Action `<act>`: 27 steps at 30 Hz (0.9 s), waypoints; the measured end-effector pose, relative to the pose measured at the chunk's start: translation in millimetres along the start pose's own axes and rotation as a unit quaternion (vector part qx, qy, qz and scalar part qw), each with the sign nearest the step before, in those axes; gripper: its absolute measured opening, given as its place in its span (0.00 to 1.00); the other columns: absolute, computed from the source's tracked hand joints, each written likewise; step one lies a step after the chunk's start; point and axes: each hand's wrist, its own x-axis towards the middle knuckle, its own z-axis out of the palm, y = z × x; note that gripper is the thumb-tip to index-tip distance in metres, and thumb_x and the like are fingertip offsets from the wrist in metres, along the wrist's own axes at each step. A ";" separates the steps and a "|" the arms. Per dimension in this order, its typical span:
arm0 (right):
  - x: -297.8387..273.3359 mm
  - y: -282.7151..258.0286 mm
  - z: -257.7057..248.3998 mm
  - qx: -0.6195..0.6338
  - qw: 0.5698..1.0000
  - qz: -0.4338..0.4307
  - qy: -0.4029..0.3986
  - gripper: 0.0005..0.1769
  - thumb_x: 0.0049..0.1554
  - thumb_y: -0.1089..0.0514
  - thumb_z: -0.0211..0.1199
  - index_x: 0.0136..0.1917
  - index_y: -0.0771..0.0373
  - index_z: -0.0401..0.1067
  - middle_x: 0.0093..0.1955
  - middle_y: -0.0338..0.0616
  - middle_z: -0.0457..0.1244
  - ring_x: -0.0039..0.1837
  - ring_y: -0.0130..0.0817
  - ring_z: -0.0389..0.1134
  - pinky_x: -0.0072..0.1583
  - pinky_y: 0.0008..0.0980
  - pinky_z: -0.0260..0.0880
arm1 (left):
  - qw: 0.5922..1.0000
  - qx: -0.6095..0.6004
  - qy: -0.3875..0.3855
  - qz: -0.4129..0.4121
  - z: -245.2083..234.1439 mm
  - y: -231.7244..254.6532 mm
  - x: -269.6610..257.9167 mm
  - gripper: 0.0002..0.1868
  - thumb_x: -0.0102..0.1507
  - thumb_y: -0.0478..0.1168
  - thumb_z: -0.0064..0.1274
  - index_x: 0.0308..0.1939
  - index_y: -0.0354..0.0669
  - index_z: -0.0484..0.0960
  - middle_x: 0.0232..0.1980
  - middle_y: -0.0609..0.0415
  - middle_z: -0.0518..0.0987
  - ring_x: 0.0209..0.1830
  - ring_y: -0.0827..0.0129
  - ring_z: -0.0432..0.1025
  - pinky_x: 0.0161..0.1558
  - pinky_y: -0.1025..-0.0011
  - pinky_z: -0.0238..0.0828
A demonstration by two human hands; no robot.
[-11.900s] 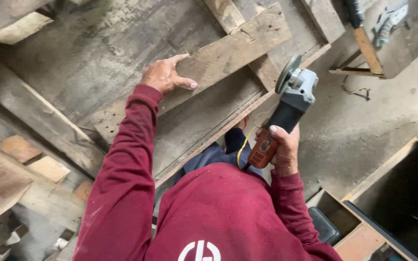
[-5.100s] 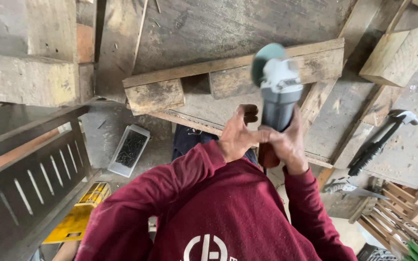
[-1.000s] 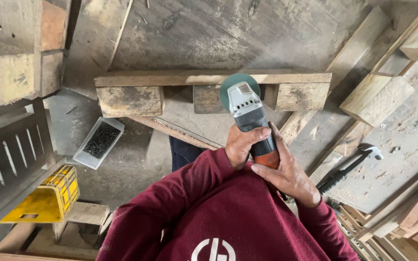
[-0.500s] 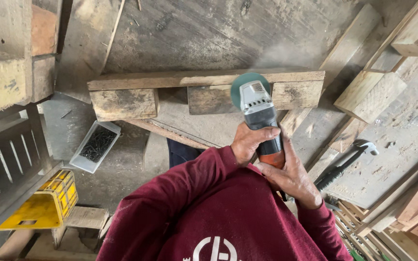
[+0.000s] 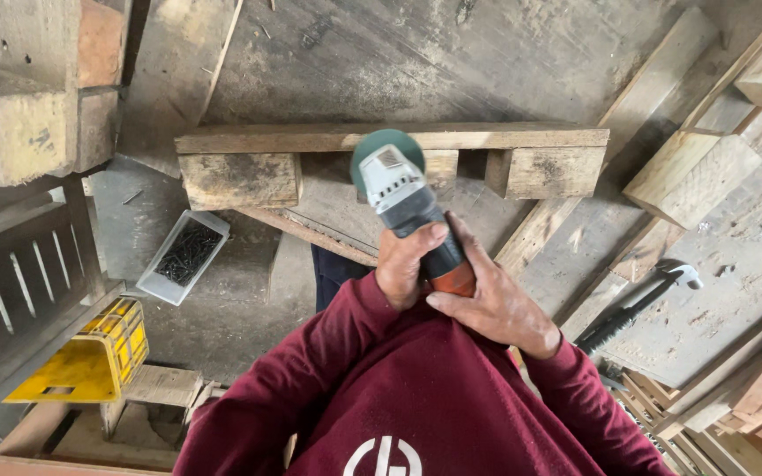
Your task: The person uses an angle grinder to smooth the surface of a wooden pallet. They hold the tool with both hands and move it back and forth across the wood, generating sparks and dust. The person occasionally repositions the pallet to access different areas.
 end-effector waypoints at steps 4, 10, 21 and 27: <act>4.6 -1.7 2.5 -0.031 0.999 -0.038 -0.007 0.59 0.54 0.55 0.72 0.84 0.64 0.35 0.78 0.65 0.52 0.78 0.54 0.58 0.71 0.47 0.64 | 1.000 -0.010 0.014 0.016 0.2 6.0 -5.8 0.17 0.60 0.43 0.63 0.47 0.37 0.77 0.41 0.54 0.76 0.41 0.70 0.72 0.46 0.69 0.72; -7.4 9.6 -3.9 -0.008 1.000 -0.002 0.018 0.59 0.53 0.54 0.71 0.84 0.63 0.36 0.75 0.61 0.57 0.75 0.49 0.63 0.69 0.44 0.66 | 1.000 0.020 -0.005 0.008 7.0 -8.3 3.3 0.18 0.60 0.43 0.64 0.47 0.38 0.77 0.42 0.55 0.77 0.42 0.70 0.72 0.46 0.68 0.72; -40.7 39.0 -29.8 -0.004 0.991 -0.003 0.132 0.60 0.52 0.55 0.71 0.84 0.67 0.35 0.77 0.62 0.54 0.77 0.46 0.58 0.71 0.41 0.62 | 0.994 0.037 -0.087 -0.059 34.9 -55.6 39.4 0.15 0.61 0.41 0.64 0.46 0.36 0.80 0.41 0.54 0.80 0.41 0.71 0.74 0.46 0.68 0.73; -57.9 55.0 -53.8 0.024 0.983 0.019 0.179 0.60 0.51 0.58 0.72 0.84 0.67 0.36 0.77 0.60 0.54 0.78 0.45 0.56 0.72 0.41 0.59 | 0.988 0.076 -0.099 -0.094 57.4 -88.9 57.4 0.16 0.60 0.40 0.66 0.47 0.36 0.82 0.43 0.54 0.81 0.43 0.71 0.75 0.48 0.68 0.74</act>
